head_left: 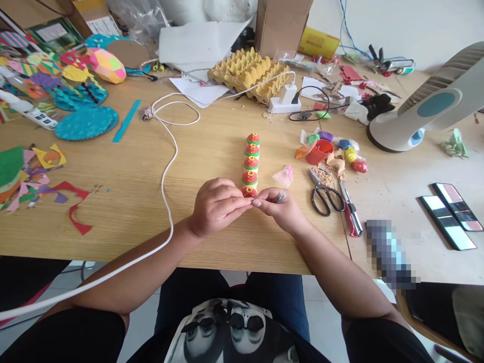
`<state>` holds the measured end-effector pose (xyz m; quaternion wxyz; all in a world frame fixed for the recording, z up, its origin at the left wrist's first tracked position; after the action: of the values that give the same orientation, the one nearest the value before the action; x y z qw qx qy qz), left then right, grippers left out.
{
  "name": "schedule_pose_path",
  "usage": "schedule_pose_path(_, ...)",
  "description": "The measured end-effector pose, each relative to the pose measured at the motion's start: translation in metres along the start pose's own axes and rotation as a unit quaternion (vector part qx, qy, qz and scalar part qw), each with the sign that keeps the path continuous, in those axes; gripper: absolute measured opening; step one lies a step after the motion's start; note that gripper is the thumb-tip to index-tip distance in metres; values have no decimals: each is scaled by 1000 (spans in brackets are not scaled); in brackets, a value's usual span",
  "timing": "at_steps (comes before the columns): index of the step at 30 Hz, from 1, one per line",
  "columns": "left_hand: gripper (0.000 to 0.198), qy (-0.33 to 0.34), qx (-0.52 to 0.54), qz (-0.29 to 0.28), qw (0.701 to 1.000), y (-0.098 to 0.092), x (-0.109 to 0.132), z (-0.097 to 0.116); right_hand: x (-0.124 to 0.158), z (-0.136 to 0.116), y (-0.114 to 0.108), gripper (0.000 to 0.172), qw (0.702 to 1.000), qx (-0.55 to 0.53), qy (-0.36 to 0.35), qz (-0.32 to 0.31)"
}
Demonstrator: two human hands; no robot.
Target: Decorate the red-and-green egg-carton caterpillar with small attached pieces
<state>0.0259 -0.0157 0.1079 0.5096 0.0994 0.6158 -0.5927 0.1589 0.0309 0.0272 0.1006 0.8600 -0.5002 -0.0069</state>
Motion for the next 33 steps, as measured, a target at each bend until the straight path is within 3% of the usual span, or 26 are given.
schedule_pose_path(13,14,-11,-22,12,1000,-4,4,-1,4,-6,-1,33,999,28,-25,32)
schedule_pose_path(17,11,-24,-12,22,999,-6,0,-1,2,-3,-8,27,997,-37,-21,56)
schedule_pose_path(20,8,-51,10,21,998,-4,-2,-7,0,1,-8,30,995,-92,-6,42)
schedule_pose_path(25,8,-94,34,2,995,-1,-4,-16,-1,2,-4,47,997,-76,8,1)
schedule_pose_path(33,13,-118,70,-15,990,6,-1,-25,-1,7,-6,43,992,-116,52,-2)
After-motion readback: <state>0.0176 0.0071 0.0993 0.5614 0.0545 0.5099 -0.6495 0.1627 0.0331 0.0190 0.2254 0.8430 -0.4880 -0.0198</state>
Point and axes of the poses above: each hand's wrist, its own x-axis away from the middle knuckle, its own y-axis out of the palm, z = x × y, the point moved 9 cm from there along -x, towards the middle knuckle, and after that the axes turned 5 degrees about -z, right-handed, at the moved point
